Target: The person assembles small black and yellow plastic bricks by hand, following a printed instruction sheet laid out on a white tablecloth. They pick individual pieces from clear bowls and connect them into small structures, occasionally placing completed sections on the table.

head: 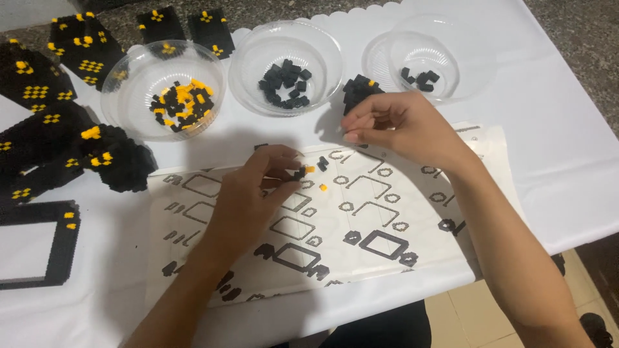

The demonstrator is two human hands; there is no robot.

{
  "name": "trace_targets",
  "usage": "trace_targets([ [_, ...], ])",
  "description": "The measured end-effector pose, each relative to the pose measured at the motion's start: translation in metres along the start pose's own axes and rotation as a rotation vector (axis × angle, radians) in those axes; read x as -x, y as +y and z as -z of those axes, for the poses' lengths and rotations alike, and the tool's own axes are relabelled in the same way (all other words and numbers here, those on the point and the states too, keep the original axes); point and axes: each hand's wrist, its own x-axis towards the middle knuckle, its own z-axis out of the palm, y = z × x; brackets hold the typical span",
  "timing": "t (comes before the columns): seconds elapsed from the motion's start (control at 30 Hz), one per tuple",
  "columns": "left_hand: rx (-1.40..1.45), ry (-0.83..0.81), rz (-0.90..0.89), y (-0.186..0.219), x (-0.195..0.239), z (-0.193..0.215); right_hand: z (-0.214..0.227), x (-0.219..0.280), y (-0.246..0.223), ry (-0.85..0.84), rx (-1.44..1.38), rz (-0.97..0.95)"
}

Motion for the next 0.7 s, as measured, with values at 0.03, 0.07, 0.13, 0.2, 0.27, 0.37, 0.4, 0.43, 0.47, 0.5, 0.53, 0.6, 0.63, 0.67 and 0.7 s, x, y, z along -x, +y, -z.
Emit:
trace_targets([
  [0.03, 0.000, 0.002, 0.000, 0.000, 0.000, 0.000, -0.001, 0.000, -0.001, -0.001, 0.000, 0.001],
  [0.07, -0.017, -0.003, -0.001, -0.001, 0.001, 0.000, -0.001, 0.000, -0.001, -0.026, 0.015, -0.003],
  [0.13, -0.031, -0.007, -0.003, -0.003, 0.001, 0.000, -0.002, 0.000, -0.002, -0.051, 0.032, -0.007],
  [0.2, -0.042, 0.006, -0.037, -0.005, 0.001, -0.001, -0.003, 0.000, -0.001, -0.090, 0.047, -0.005],
  [0.27, -0.033, 0.007, -0.047, -0.006, 0.000, -0.001, -0.005, 0.000, -0.003, -0.122, 0.042, 0.003],
  [0.37, -0.033, 0.041, -0.076, -0.009, -0.001, 0.000, -0.008, 0.002, -0.004, -0.202, 0.047, 0.015],
  [0.4, -0.043, 0.078, -0.094, -0.010, -0.001, 0.001, -0.010, 0.004, -0.003, -0.253, 0.055, 0.021],
  [0.43, -0.041, 0.075, -0.094, -0.008, -0.001, 0.003, -0.008, 0.003, 0.000, -0.252, 0.055, 0.018],
  [0.47, -0.050, 0.103, -0.124, -0.006, -0.002, 0.005, -0.006, 0.002, 0.004, -0.242, -0.019, 0.058],
  [0.5, -0.060, 0.132, -0.151, -0.004, -0.001, 0.007, -0.005, 0.001, 0.007, -0.235, -0.094, 0.099],
  [0.53, -0.058, 0.132, -0.148, -0.008, -0.001, 0.008, -0.002, 0.002, 0.005, -0.237, -0.095, 0.096],
  [0.6, -0.054, 0.164, -0.161, -0.016, -0.002, 0.010, 0.006, 0.001, 0.000, -0.158, -0.080, 0.118],
  [0.63, -0.054, 0.165, -0.161, -0.015, -0.001, 0.010, 0.003, 0.001, 0.000, -0.159, -0.079, 0.119],
  [0.67, -0.031, 0.160, -0.137, -0.013, -0.001, 0.010, 0.001, 0.000, -0.001, -0.173, -0.079, 0.121],
  [0.7, -0.009, 0.152, -0.114, -0.011, -0.001, 0.010, 0.000, 0.000, 0.000, -0.184, -0.079, 0.122],
])
